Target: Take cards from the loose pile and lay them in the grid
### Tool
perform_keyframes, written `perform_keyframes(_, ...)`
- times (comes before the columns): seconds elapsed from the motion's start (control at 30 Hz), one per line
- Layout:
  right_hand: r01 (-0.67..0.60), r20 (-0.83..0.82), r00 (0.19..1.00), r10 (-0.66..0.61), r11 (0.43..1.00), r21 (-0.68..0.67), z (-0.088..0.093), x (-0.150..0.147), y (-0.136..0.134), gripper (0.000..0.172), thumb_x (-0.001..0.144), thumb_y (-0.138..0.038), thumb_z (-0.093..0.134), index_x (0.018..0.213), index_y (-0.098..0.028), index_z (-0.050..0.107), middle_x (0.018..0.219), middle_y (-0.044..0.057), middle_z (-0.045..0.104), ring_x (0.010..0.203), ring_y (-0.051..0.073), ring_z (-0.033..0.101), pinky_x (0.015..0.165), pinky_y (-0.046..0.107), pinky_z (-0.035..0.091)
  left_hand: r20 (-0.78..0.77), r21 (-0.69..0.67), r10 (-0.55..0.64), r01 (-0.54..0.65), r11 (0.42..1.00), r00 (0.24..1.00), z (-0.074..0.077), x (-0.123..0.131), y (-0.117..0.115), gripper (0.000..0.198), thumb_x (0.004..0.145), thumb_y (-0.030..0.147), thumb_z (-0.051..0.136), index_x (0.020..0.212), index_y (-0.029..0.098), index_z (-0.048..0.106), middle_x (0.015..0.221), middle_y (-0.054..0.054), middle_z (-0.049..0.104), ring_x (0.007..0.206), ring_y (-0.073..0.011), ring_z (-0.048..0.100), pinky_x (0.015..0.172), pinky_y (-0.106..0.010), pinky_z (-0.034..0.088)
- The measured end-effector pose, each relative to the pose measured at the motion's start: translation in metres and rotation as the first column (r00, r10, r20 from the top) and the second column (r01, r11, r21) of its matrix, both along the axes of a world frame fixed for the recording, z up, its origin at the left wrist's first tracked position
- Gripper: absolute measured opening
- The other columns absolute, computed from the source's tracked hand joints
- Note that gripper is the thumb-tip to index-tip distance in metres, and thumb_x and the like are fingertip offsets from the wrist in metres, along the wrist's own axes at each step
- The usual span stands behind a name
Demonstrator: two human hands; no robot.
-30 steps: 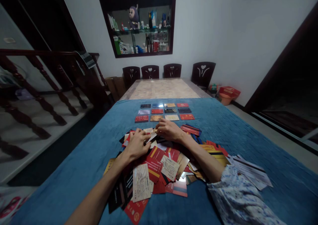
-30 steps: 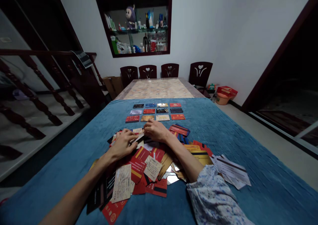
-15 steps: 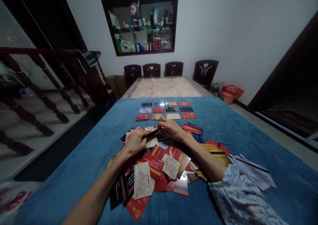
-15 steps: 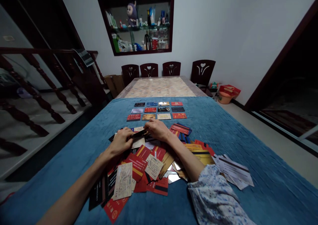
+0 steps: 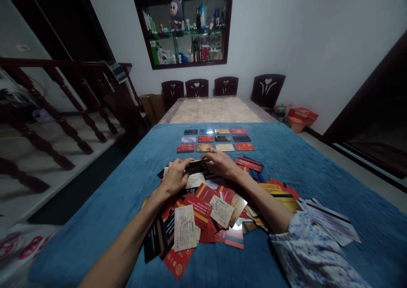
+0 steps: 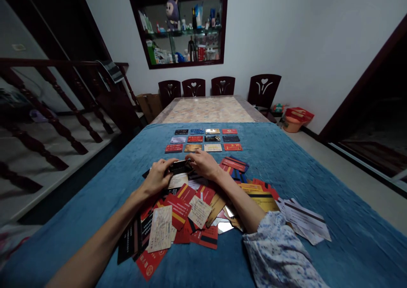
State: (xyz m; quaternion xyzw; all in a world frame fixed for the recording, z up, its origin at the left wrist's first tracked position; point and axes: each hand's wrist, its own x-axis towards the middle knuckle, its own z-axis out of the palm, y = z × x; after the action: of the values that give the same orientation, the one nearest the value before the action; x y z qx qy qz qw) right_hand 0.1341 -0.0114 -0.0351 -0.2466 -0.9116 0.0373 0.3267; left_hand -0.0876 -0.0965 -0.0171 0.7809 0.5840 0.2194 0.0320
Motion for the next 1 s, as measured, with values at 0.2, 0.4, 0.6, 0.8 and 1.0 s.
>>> perform_keyframes(0.2, 0.058, 0.048, 0.997, -0.058, 0.998, 0.000, -0.0020, -0.0009, -0.0004, 0.023, 0.087, -0.011, 0.062, 0.107, -0.022, 0.066, 0.094, 0.006, 0.066, 0.089, 0.019, 0.057, 0.078, 0.028, 0.044, -0.011, 0.034, 0.010, -0.009, 0.999, 1.000, 0.0011, 0.0030, -0.0023, 0.039, 0.081, 0.006, 0.054, 0.117, 0.023, 0.061, 0.097, -0.005, 0.064, 0.096, -0.0229, 0.059, 0.090, -0.038, 0.042)
perform_keyframes(0.4, 0.108, 0.127, 0.986, -0.105, 0.994, -0.015, 0.0018, -0.0026, -0.0053, 0.028, 0.087, -0.011, 0.061, 0.112, -0.022, 0.063, 0.097, 0.007, 0.070, 0.092, 0.020, 0.059, 0.078, 0.029, 0.042, -0.050, 0.000, 0.031, -0.031, 1.000, 0.998, 0.0052, 0.0048, -0.0041, 0.035, 0.083, 0.009, 0.051, 0.115, 0.021, 0.060, 0.102, -0.007, 0.066, 0.100, -0.0248, 0.058, 0.092, -0.041, 0.042)
perform_keyframes(0.6, 0.129, 0.233, 0.967, -0.107, 0.988, -0.082, 0.0016, -0.0046, -0.0082, 0.049, 0.083, -0.015, 0.066, 0.129, -0.021, 0.052, 0.096, 0.007, 0.071, 0.091, 0.022, 0.062, 0.073, 0.029, 0.038, -0.083, -0.024, 0.040, -0.042, 0.999, 0.996, 0.0044, 0.0037, -0.0045, 0.044, 0.080, 0.009, 0.053, 0.121, 0.022, 0.056, 0.108, -0.008, 0.066, 0.106, -0.0276, 0.056, 0.092, -0.043, 0.040)
perform_keyframes(0.8, 0.123, 0.239, 0.967, -0.088, 0.983, -0.138, 0.0001, -0.0060, -0.0087, 0.056, 0.079, -0.015, 0.067, 0.132, -0.019, 0.048, 0.102, 0.008, 0.071, 0.096, 0.024, 0.064, 0.079, 0.032, 0.038, -0.101, -0.037, 0.056, -0.060, 0.998, 0.993, 0.0041, 0.0058, -0.0058, 0.047, 0.078, 0.009, 0.052, 0.123, 0.021, 0.054, 0.107, -0.009, 0.066, 0.106, -0.0284, 0.056, 0.092, -0.043, 0.038)
perform_keyframes(1.0, 0.074, 0.172, 0.984, -0.047, 0.985, -0.153, -0.0044, -0.0063, -0.0066, 0.056, 0.079, -0.013, 0.066, 0.132, -0.019, 0.048, 0.115, 0.011, 0.070, 0.106, 0.024, 0.064, 0.083, 0.034, 0.040, -0.085, -0.028, 0.065, -0.068, 0.997, 0.994, 0.0012, 0.0063, -0.0048, 0.048, 0.078, 0.009, 0.050, 0.124, 0.020, 0.053, 0.108, -0.009, 0.065, 0.105, -0.0275, 0.055, 0.094, -0.043, 0.037)
